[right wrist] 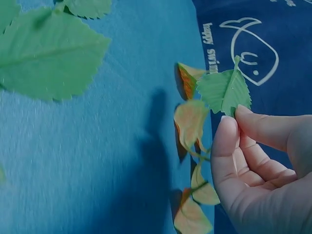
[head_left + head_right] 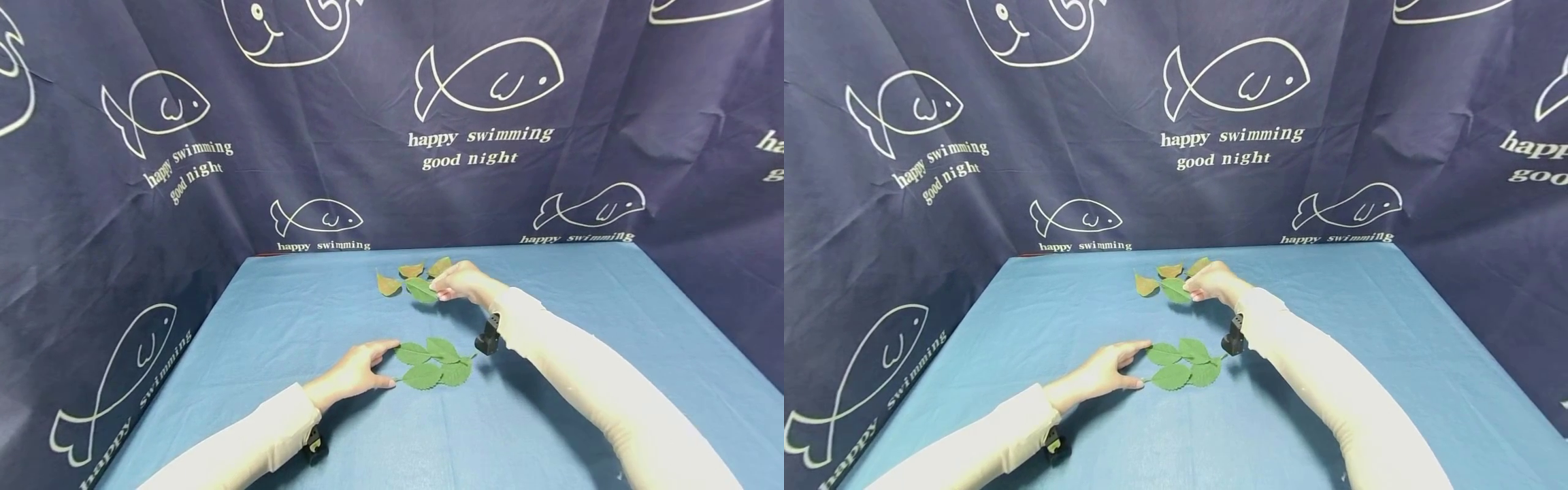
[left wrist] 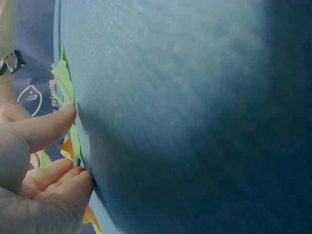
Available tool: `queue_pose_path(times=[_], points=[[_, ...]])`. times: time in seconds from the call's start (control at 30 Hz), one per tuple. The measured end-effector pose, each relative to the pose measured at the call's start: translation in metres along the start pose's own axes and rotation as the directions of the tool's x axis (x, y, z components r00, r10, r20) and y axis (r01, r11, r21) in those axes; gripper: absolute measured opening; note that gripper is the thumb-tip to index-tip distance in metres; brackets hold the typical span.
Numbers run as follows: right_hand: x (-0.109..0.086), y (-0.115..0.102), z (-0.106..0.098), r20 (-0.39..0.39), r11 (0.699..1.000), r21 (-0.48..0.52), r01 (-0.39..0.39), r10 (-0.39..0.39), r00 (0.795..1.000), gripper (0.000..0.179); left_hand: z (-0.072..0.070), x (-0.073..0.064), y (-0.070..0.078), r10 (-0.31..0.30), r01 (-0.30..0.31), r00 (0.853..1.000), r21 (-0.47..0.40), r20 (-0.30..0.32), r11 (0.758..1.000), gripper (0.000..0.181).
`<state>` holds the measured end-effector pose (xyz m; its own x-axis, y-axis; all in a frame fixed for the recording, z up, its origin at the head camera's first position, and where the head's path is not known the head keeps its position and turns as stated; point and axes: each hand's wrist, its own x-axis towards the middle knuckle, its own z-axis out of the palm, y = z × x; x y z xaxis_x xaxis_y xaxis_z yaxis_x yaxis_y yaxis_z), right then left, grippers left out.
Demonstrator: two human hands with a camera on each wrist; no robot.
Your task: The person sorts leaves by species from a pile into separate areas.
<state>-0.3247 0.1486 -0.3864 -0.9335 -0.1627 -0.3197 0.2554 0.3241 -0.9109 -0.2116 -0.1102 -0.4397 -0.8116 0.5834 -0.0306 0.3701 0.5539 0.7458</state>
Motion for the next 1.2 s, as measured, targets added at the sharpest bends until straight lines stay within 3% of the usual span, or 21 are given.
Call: queue_pose_path(times=[0.43,0.8,0.9,1.07,1.2], points=[[-0.014,0.012,-0.04,0.04,0.993,0.111,0.046,-0.05,0.998,0.039,-0.003,0.001,0.003,-0.004,0.004,1.0,0.022,0.008,1.0,0.072],[-0.024,0.024,-0.065,0.061,0.984,0.174,0.036,-0.047,0.997,0.038,-0.002,-0.001,0.002,-0.022,0.022,1.0,0.011,0.015,1.0,0.072],[-0.026,0.027,-0.072,0.07,0.978,0.204,0.032,-0.047,0.996,0.036,-0.002,-0.001,0.001,-0.03,0.03,0.999,0.01,0.017,0.999,0.072],[-0.03,0.036,-0.086,0.081,0.963,0.268,0.011,-0.034,0.996,0.012,0.0,0.0,-0.001,-0.035,0.035,0.999,0.02,0.016,0.999,0.073],[-0.031,0.043,-0.099,0.084,0.954,0.299,0.001,-0.027,0.996,0.02,-0.002,0.0,0.0,-0.03,0.03,0.999,0.023,0.017,0.999,0.073]])
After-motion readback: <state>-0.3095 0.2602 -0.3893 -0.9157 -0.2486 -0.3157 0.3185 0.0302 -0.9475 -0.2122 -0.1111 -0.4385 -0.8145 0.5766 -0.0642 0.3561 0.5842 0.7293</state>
